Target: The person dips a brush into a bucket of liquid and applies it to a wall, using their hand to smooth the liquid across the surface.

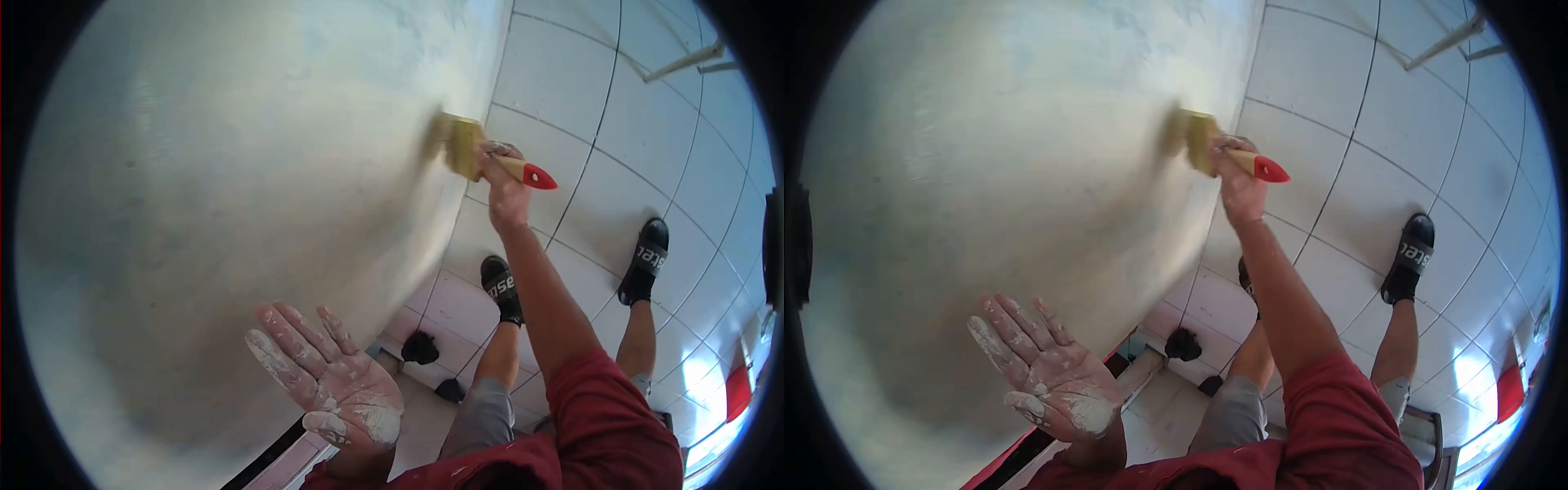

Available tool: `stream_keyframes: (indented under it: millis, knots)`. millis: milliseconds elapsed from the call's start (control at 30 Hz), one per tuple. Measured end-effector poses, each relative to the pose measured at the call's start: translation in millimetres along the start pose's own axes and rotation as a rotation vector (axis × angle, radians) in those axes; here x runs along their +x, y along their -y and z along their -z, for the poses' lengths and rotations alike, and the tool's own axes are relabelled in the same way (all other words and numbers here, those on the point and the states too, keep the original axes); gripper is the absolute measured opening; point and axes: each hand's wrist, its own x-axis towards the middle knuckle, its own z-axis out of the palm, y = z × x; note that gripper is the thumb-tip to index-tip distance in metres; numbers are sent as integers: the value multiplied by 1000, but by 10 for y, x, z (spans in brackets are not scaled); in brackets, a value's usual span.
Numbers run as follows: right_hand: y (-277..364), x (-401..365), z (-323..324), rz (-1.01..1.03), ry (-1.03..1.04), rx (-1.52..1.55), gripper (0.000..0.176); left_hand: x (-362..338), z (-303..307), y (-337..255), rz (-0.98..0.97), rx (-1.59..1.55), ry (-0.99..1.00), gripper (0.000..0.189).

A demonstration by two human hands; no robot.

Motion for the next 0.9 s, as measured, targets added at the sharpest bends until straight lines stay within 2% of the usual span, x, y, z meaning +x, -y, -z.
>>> stream_keyframes:
  millis: [33, 67, 100, 133, 267, 333, 367, 400, 433, 467, 533, 600, 667, 700, 767, 800, 867, 900]
  knots:
    - [-242, 22, 166, -14, -10, 3, 15, -10, -7, 7, -3, -3, 1, 94]
    - [-486, 38, 286, -48, -105, -1, 15, -24, 3, 36, 0, 9, 5, 94]
    - [-599, 23, 322, -71, -196, -10, 15, -82, 54, 156, -41, -47, 47, 86]
    - [-699, -57, 386, -119, -202, -15, 17, -147, 82, 239, -79, -100, 88, 79]
    - [-874, -411, 165, -153, -126, 104, 18, -236, 86, 269, -61, -80, 62, 79]
    - [-380, -689, -273, -281, -144, 123, 21, -152, 115, 110, 15, 11, 12, 95]
    - [-145, -819, -432, -212, -65, 128, 19, -102, 135, 42, -7, 6, 4, 95]
    - [32, -923, -611, -241, -88, 174, 16, -57, 161, -28, -12, -5, 19, 95]
    - [282, -1065, -768, -180, -30, 156, 15, -8, 196, -120, -16, -18, 31, 94]
    - [380, -1049, -596, -115, 7, 124, 13, -83, 36, 77, -26, -37, 28, 94]
    - [742, -1201, -731, 50, 85, -13, 11, -100, 5, 93, -29, -111, -7, 92]
    - [886, -1364, -860, 22, 127, 334, 12, -128, 19, 147, -58, -170, -32, 92]
    - [1134, -1413, -976, 178, 210, 154, 18, -114, 1, 160, -77, -222, -42, 91]
    - [1198, -1423, -1026, 196, 200, 133, 18, -106, -6, 148, -85, -209, -82, 92]
    - [1299, -1396, -1098, 412, 327, 113, 24, -101, -20, 161, -82, -213, -109, 92]
    - [1354, -1425, -1112, 420, 316, 97, 24, -104, -11, 168, -115, -205, -125, 93]
    - [1474, -1451, -1135, 189, 393, 402, 19, -89, -13, 185, -154, -192, -141, 94]
    - [1514, -1404, -1152, 191, 396, 407, 19, -84, 5, 215, -194, -201, -91, 94]
